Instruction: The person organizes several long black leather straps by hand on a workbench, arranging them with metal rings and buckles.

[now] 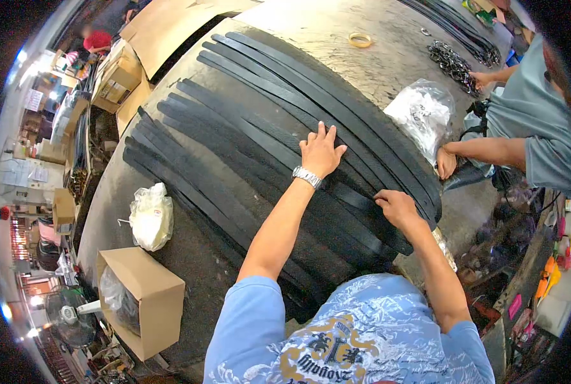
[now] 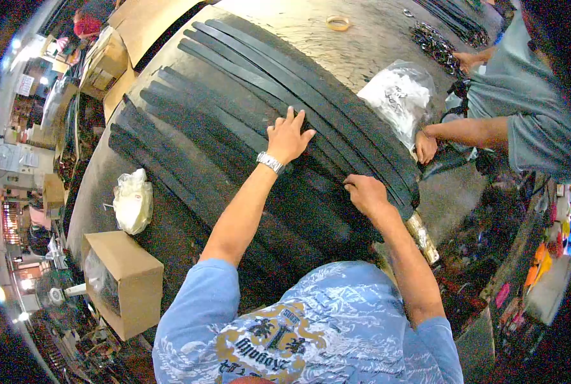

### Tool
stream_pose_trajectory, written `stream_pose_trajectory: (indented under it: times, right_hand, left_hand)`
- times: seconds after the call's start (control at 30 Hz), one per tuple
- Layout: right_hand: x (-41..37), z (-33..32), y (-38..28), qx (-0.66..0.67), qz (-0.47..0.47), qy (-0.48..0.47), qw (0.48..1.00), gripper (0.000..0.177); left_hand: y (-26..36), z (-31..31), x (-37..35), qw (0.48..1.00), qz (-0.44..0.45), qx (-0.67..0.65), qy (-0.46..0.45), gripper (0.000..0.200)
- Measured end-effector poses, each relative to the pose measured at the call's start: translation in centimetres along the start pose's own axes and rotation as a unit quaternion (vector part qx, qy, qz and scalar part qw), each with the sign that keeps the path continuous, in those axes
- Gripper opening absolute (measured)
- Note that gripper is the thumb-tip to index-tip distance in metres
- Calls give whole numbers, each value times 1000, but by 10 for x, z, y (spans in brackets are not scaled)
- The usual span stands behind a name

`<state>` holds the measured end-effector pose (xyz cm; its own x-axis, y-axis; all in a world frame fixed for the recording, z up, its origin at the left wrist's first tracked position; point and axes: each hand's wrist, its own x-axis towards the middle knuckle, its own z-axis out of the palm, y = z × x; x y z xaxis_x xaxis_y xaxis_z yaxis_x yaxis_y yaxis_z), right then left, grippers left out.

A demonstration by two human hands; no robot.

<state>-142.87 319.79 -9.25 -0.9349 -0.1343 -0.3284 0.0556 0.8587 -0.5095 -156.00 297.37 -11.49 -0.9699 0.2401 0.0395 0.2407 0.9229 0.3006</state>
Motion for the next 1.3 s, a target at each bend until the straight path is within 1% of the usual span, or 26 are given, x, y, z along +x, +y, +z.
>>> stream_pose_trajectory:
  times: [0.07, 0.1, 0.13, 0.2, 0.27, 0.3, 0.33, 0.4, 0.43, 0.5, 0.53, 0.57, 0.6, 0.63, 0.67, 0.7, 0.77, 0.83, 0.87, 0.93, 1.03, 1.13, 1.23, 1.3]
  right_hand:
    - [-1, -3, -6, 6, 8, 5, 1000, 22]
    - [-2, -2, -8, 9, 12, 7, 1000, 22]
    - [-3, 0, -9, 48, 11, 38, 998, 21]
    - [-8, 6, -9, 127, 10, 100, 987, 21]
    - [-8, 7, -7, 124, -11, 103, 987, 19]
    - [-7, 7, -6, 123, -24, 105, 987, 19]
    - [-5, 9, -3, 103, -36, 117, 987, 18]
    - [-2, 15, 3, 61, -63, 140, 986, 16]
    - [-2, 16, 3, 22, -61, 139, 988, 15]
    - [-10, 14, -6, -17, -69, 168, 983, 16]
    - [-14, 12, -12, -35, -73, 183, 980, 17]
    - [-17, 14, -14, -84, -114, 218, 966, 27]
    - [-22, 12, -17, -99, -132, 197, 966, 31]
    - [-30, 10, -21, -113, -147, 177, 966, 35]
    - [-38, 10, -23, -128, -163, 157, 966, 39]
    - [-43, 15, -18, -122, -178, 148, 965, 49]
    - [-48, 20, -10, -123, -168, 140, 968, 50]
    - [-50, 21, -9, -115, -153, 134, 972, 51]
    - [-50, 20, -8, -103, -158, 135, 973, 49]
    - [-49, 19, -8, -78, -166, 136, 974, 47]
    - [-47, 15, -12, -31, -145, 148, 978, 41]
    - [-46, 13, -14, -29, -121, 145, 982, 37]
    - [-48, 15, -16, 7, -120, 132, 984, 38]
    - [-52, 15, -15, 42, -110, 99, 988, 39]
  left_hand:
    - [2, 3, -16, 999, 0, -32, 23, 59]
    - [7, 2, -27, 995, 22, -30, 98, 46]
    - [11, -1, -38, 990, 5, -107, 88, 40]
    - [20, -11, -61, 964, -30, -257, 66, 30]
    - [35, -16, -84, 943, -39, -323, 69, 23]
    - [41, -14, -92, 937, -49, -340, 67, 23]
    - [45, -12, -99, 941, -43, -331, 51, 22]
    - [46, -3, -108, 970, -3, -243, 28, 22]
    - [47, -1, -113, 974, 10, -224, 19, 23]
    - [47, 1, -120, 982, 36, -183, 1, 26]
    - [47, 1, -125, 985, 42, -170, 9, 28]
    - [48, 1, -129, 986, 49, -156, 18, 31]
    - [47, 1, -132, 988, 58, -142, 27, 33]
    - [46, 1, -135, 987, 47, -155, -9, 40]
    - [44, 2, -137, 988, 36, -148, 0, 41]
    - [42, 3, -138, 990, 25, -142, 8, 42]
    - [38, 2, -141, 993, 10, -118, 24, 48]
    - [32, -1, -145, 995, -8, -93, 38, 49]
    - [28, -3, -147, 996, -16, -80, 46, 50]
    - [18, -5, -154, 996, -24, -84, 30, 51]
    - [5, -6, -167, 995, -32, -89, 17, 48]
    - [1, -9, -178, 996, -29, -86, 2, 45]
    - [3, -16, -186, 999, 0, -42, 31, 45]
    - [7, -15, -181, 987, -36, -153, 24, 43]
